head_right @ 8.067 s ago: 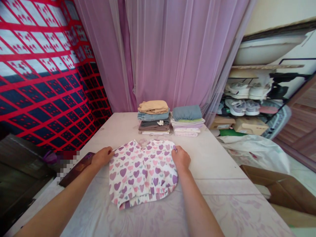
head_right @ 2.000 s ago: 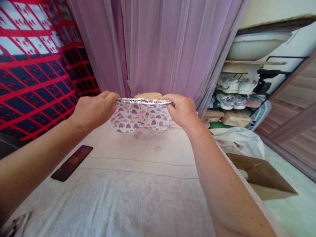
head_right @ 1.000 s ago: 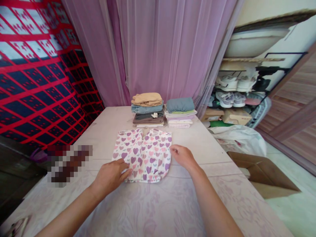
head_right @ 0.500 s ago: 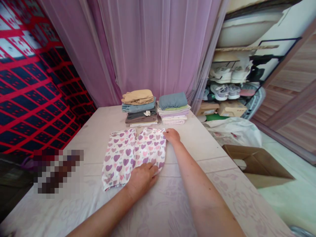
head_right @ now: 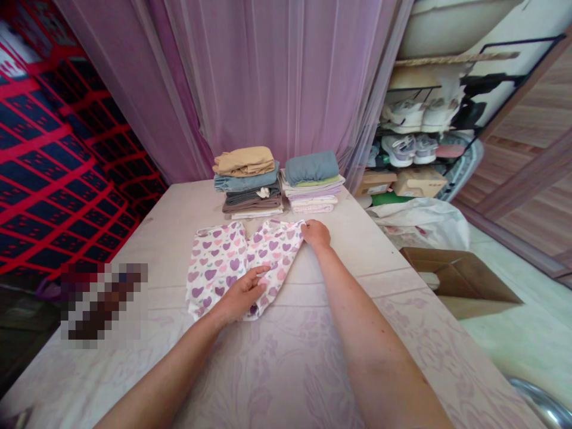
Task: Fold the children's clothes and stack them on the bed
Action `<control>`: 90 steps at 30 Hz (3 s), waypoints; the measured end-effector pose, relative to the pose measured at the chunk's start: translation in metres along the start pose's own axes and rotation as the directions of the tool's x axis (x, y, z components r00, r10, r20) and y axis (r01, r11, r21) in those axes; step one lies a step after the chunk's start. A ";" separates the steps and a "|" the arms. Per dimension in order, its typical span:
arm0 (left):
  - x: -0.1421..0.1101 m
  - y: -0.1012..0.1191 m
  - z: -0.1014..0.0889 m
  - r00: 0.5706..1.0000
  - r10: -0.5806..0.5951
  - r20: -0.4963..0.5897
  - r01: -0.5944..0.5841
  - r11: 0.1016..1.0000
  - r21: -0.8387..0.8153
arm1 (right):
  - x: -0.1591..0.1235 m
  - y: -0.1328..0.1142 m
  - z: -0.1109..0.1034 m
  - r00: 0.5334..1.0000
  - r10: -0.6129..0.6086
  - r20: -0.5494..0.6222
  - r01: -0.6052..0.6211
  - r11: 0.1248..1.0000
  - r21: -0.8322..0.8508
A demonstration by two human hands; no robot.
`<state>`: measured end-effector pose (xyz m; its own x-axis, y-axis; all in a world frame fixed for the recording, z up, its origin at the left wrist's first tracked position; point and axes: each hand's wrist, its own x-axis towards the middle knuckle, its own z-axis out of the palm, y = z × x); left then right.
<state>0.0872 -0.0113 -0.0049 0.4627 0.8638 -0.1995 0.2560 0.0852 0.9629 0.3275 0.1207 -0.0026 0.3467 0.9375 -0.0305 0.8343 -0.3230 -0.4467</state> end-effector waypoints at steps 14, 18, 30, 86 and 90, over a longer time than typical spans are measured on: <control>-0.044 0.027 0.012 0.941 0.335 0.043 -0.294 0.750 0.592 | -0.001 -0.073 0.005 0.996 -0.087 -0.012 0.088 0.992 0.087; -0.052 0.027 0.004 0.957 0.290 -0.026 -0.201 0.722 0.662 | -0.009 -0.100 0.018 0.991 -0.129 0.032 0.126 0.989 0.076; -0.056 0.012 -0.007 0.946 0.325 0.014 -0.244 0.679 0.693 | -0.034 -0.115 0.045 0.955 -0.273 0.117 0.274 0.962 0.009; -0.069 -0.006 -0.024 0.854 0.519 -0.033 -0.328 0.587 0.740 | -0.136 -0.068 0.044 0.738 -0.628 0.247 0.662 0.745 -0.085; -0.076 -0.007 -0.066 0.784 0.503 -0.363 -0.015 0.600 0.800 | -0.132 -0.068 0.040 0.751 -0.608 0.257 0.641 0.764 -0.069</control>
<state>-0.0057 -0.0446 0.0153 0.1840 0.9004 0.3942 0.8257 -0.3592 0.4350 0.2080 0.0241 -0.0044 -0.3566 0.9341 0.0187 0.8895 0.3456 -0.2990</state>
